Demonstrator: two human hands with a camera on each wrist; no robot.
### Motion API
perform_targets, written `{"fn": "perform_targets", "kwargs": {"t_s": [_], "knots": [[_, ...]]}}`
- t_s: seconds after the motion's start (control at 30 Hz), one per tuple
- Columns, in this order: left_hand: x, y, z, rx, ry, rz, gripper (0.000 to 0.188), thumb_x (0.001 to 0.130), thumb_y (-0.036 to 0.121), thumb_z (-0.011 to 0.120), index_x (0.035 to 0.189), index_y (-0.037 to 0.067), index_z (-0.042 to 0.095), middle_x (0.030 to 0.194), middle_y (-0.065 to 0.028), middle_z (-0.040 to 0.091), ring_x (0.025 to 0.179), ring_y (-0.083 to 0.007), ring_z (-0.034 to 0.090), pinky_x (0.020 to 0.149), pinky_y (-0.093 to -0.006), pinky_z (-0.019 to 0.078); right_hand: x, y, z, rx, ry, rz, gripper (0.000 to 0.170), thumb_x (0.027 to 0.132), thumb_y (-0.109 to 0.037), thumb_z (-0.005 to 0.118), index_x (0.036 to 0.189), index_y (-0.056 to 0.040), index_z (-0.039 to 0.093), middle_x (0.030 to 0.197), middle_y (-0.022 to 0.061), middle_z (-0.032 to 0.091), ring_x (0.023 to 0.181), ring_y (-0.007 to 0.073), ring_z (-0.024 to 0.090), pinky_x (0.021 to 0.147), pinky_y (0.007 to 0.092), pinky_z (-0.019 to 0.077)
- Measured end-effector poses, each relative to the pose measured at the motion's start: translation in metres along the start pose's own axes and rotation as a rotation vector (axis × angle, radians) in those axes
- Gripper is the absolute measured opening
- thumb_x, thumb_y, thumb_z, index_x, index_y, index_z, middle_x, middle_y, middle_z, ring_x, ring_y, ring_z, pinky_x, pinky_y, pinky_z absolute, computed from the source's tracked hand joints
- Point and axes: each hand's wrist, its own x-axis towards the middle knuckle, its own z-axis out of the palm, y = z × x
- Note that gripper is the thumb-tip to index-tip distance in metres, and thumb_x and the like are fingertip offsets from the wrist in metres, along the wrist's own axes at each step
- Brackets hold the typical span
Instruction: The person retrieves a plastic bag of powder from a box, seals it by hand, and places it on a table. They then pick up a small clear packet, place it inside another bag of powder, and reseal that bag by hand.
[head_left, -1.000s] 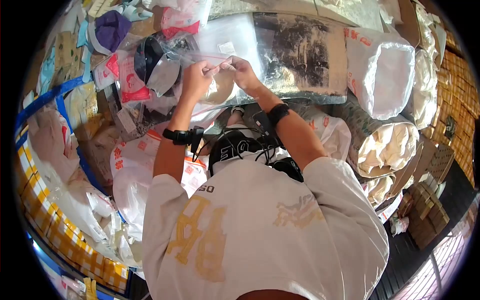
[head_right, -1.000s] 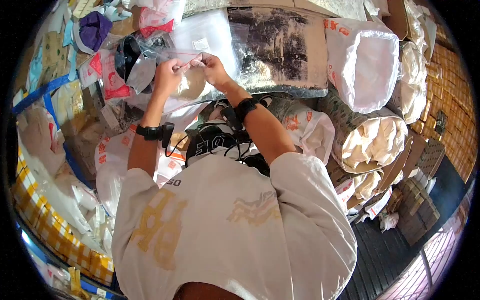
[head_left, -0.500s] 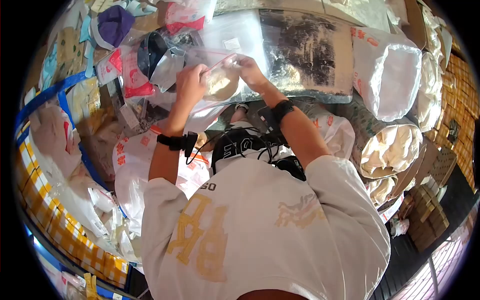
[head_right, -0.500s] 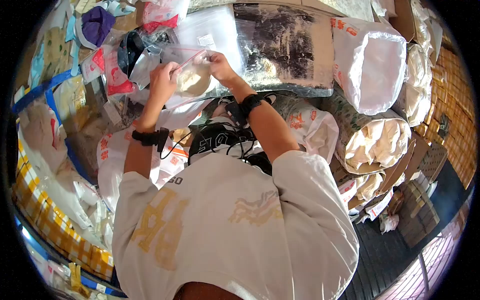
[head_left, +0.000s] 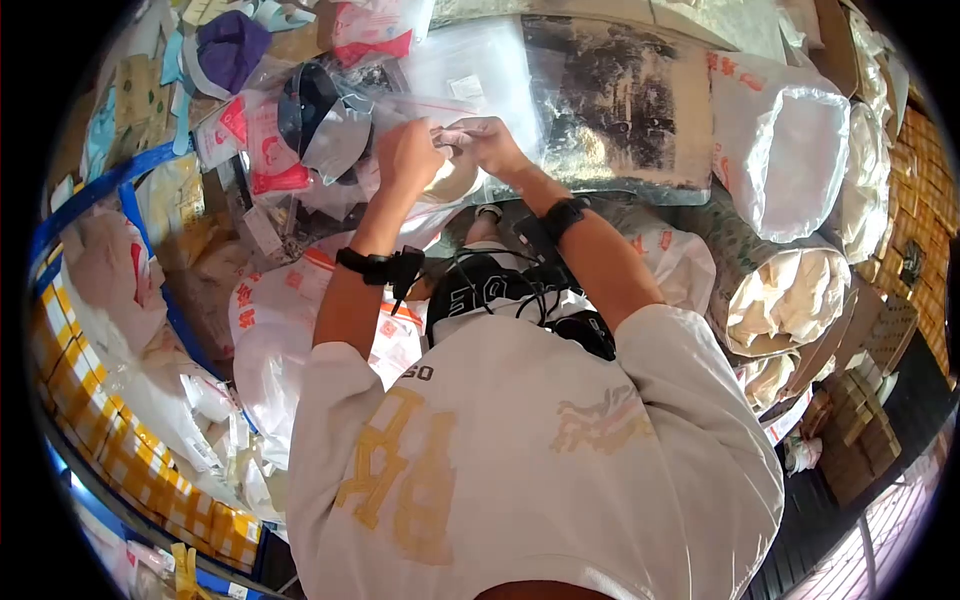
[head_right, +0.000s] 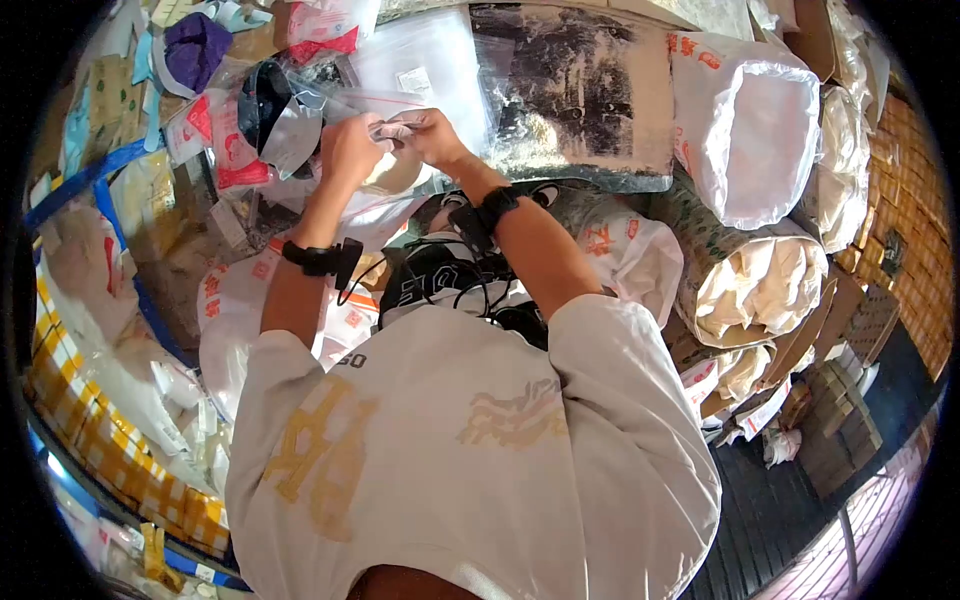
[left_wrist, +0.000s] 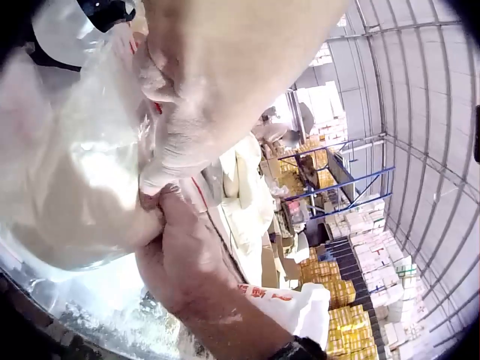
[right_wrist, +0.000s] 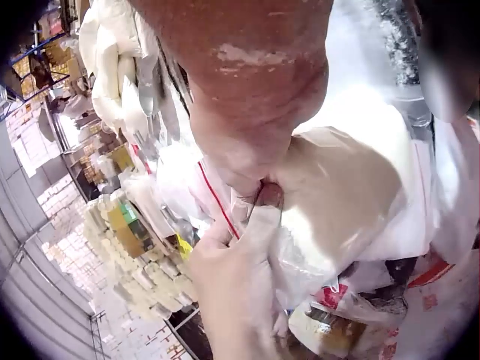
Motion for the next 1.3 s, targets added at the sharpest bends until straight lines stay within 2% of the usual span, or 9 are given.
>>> {"fn": "perform_targets", "kwargs": {"t_s": [0.1, 0.2, 0.3, 0.6, 0.8, 0.87, 1.0, 1.2, 1.3], "knots": [[0.004, -0.002, -0.002, 0.101, -0.044, -0.017, 0.033, 0.071, 0.028, 0.08, 0.095, 0.008, 0.071, 0.088, -0.0157, 0.071, 0.086, -0.0347, 0.068, 0.077, -0.0459, 0.0492, -0.003, 0.005, 0.003, 0.065, 0.105, -0.032, 0.013, 0.092, -0.005, 0.067, 0.099, 0.0041, 0.073, 0.091, 0.0075, 0.073, 0.079, 0.0138, 0.065, 0.072, 0.0272, 0.0531], [0.0, -0.013, -0.002, 0.139, 0.116, 0.126, 0.022, 0.074, 0.026, 0.078, 0.085, 0.009, 0.07, 0.083, -0.0163, 0.07, 0.083, -0.0372, 0.067, 0.074, -0.0466, 0.0479, -0.004, 0.001, 0.001, -0.005, 0.08, -0.025, 0.017, 0.095, -0.01, 0.064, 0.103, 0.0033, 0.072, 0.095, 0.0071, 0.073, 0.088, 0.013, 0.065, 0.082, 0.0278, 0.0523], [-0.005, -0.014, -0.009, 0.177, 0.016, 0.068, 0.023, 0.072, 0.026, 0.08, 0.088, 0.011, 0.072, 0.084, -0.012, 0.071, 0.086, -0.0305, 0.067, 0.078, -0.0451, 0.0432, 0.002, 0.011, -0.005, -0.063, 0.027, -0.088, 0.017, 0.094, -0.011, 0.066, 0.102, 0.0023, 0.073, 0.095, 0.007, 0.073, 0.088, 0.0122, 0.065, 0.082, 0.0272, 0.0518], [-0.025, -0.025, -0.032, 0.169, 0.076, 0.135, 0.019, 0.073, 0.027, 0.08, 0.077, 0.01, 0.071, 0.073, -0.0101, 0.068, 0.083, -0.0313, 0.064, 0.075, -0.0458, 0.041, 0.003, -0.005, -0.015, -0.098, -0.011, -0.06, 0.014, 0.089, -0.007, 0.072, 0.097, 0.0042, 0.073, 0.094, 0.0078, 0.074, 0.085, 0.0119, 0.064, 0.079, 0.0263, 0.0515], [-0.023, -0.008, -0.023, -0.059, 0.032, 0.16, 0.026, 0.073, 0.03, 0.081, 0.078, 0.007, 0.07, 0.078, -0.0115, 0.069, 0.082, -0.0328, 0.063, 0.076, -0.046, 0.0426, 0.003, 0.01, -0.023, -0.041, -0.17, -0.022, 0.021, 0.087, 0.005, 0.068, 0.108, 0.005, 0.07, 0.105, 0.0102, 0.073, 0.096, 0.0134, 0.065, 0.091, 0.027, 0.05], [-0.02, 0.003, -0.02, 0.065, 0.086, 0.154, 0.026, 0.073, 0.03, 0.08, 0.079, 0.007, 0.07, 0.078, -0.0122, 0.069, 0.081, -0.0333, 0.063, 0.076, -0.0456, 0.0428, 0.003, 0.014, -0.023, -0.123, -0.164, -0.036, 0.021, 0.087, 0.007, 0.065, 0.108, 0.0049, 0.07, 0.105, 0.0106, 0.073, 0.097, 0.0139, 0.065, 0.093, 0.0267, 0.0495], [-0.017, -0.012, -0.017, 0.064, 0.034, 0.074, 0.026, 0.075, 0.031, 0.079, 0.082, 0.007, 0.07, 0.078, -0.0136, 0.068, 0.079, -0.0342, 0.063, 0.077, -0.0456, 0.0427, 0.002, 0.009, -0.025, -0.104, -0.112, -0.027, 0.018, 0.089, 0.002, 0.066, 0.106, 0.0038, 0.072, 0.104, 0.0096, 0.073, 0.094, 0.0125, 0.064, 0.089, 0.0269, 0.0506], [-0.026, -0.034, -0.031, 0.047, 0.095, 0.191, 0.015, 0.078, 0.021, 0.075, 0.079, 0.007, 0.071, 0.075, -0.0148, 0.068, 0.073, -0.0349, 0.065, 0.071, -0.0462, 0.045, 0.002, -0.005, -0.016, -0.198, -0.074, 0.004, 0.014, 0.091, -0.001, 0.065, 0.101, 0.0029, 0.073, 0.096, 0.0086, 0.074, 0.09, 0.0109, 0.063, 0.086, 0.0271, 0.0511], [-0.026, -0.042, -0.039, -0.029, -0.015, 0.061, 0.019, 0.078, 0.021, 0.077, 0.084, 0.005, 0.071, 0.077, -0.015, 0.068, 0.072, -0.031, 0.065, 0.066, -0.0429, 0.0476, 0.001, -0.014, -0.014, -0.257, -0.092, 0.01, 0.014, 0.091, -0.002, 0.065, 0.102, 0.0032, 0.073, 0.096, 0.009, 0.074, 0.089, 0.0113, 0.063, 0.086, 0.027, 0.0511]]}}
